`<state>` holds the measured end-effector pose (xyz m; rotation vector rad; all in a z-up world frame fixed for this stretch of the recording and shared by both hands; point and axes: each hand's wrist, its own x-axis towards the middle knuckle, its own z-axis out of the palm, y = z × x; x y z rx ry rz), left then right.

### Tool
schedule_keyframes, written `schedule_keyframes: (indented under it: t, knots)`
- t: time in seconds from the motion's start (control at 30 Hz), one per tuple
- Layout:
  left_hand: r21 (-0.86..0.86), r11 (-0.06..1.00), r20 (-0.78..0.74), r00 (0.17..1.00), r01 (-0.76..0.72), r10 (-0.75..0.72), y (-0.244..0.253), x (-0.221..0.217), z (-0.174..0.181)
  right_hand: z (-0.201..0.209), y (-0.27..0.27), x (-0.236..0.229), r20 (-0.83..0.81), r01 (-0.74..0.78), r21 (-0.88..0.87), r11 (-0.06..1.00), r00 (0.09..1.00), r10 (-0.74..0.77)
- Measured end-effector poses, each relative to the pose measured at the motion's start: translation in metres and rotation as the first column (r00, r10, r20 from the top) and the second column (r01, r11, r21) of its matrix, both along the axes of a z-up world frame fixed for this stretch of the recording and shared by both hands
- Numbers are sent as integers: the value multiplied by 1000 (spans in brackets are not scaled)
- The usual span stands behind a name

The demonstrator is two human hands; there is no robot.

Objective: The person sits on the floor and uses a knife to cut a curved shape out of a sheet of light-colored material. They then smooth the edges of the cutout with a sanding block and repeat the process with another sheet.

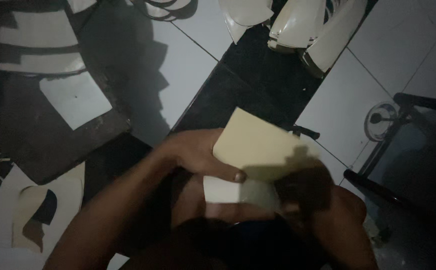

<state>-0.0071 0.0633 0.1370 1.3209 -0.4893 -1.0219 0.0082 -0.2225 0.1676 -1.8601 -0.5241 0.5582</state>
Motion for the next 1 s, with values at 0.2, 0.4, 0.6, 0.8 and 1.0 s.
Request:
schedule_keyframes:
  t: [0.2,0.4,0.6,0.8,1.0]
  knots:
    - [433,899,450,851,57,-271,8,12,47,32,13,44,325,-486,-247,838,773,544]
    - [179,669,974,32,-722,-226,-15,18,-18,-14,29,54,767,236,-641,731,248,592]
    - [187,536,959,35,-823,-280,-32,6,-119,-115,44,36,751,373,-656,655,244,613]
    - [490,507,762,631,-709,146,-35,-9,-140,-143,23,3,563,219,-728,650,731,385]
    - [704,402,257,738,-585,623,-29,8,-124,-135,23,29,276,210,-763,611,961,14]
